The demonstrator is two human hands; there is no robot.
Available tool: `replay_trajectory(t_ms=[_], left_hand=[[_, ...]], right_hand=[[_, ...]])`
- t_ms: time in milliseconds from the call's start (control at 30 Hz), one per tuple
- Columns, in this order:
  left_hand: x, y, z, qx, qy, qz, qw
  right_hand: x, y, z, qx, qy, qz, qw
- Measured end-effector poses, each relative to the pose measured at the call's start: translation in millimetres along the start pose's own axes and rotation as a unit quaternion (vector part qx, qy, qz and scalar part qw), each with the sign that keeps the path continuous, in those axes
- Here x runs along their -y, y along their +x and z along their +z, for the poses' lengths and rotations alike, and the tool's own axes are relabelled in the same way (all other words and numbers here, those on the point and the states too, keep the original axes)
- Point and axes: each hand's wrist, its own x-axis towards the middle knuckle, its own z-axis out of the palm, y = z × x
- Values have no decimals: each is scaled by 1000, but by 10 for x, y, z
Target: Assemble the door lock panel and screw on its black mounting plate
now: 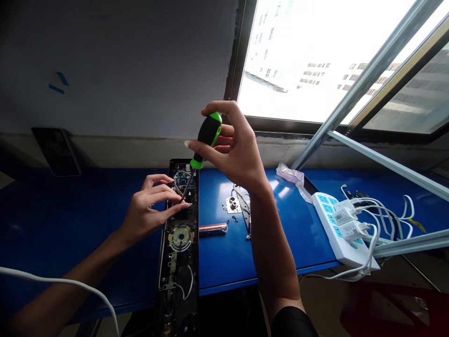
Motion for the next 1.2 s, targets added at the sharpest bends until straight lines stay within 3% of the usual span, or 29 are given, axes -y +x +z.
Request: replay_trajectory(t_ms=[333,733,967,1200], left_hand=[[-59,-4,-12,30,6,-47,998],[-69,4,-13,23,20,-56,998],[-54,-19,25,20,5,-59,998],[-56,-30,42,6,-1,-56,998]], right_hand=[[88,-30,36,32,43,-39,998],[150,-64,38,50,30,20,998],[154,-49,19,94,75,-31,992],[166,-51,80,26,13,-43,999]])
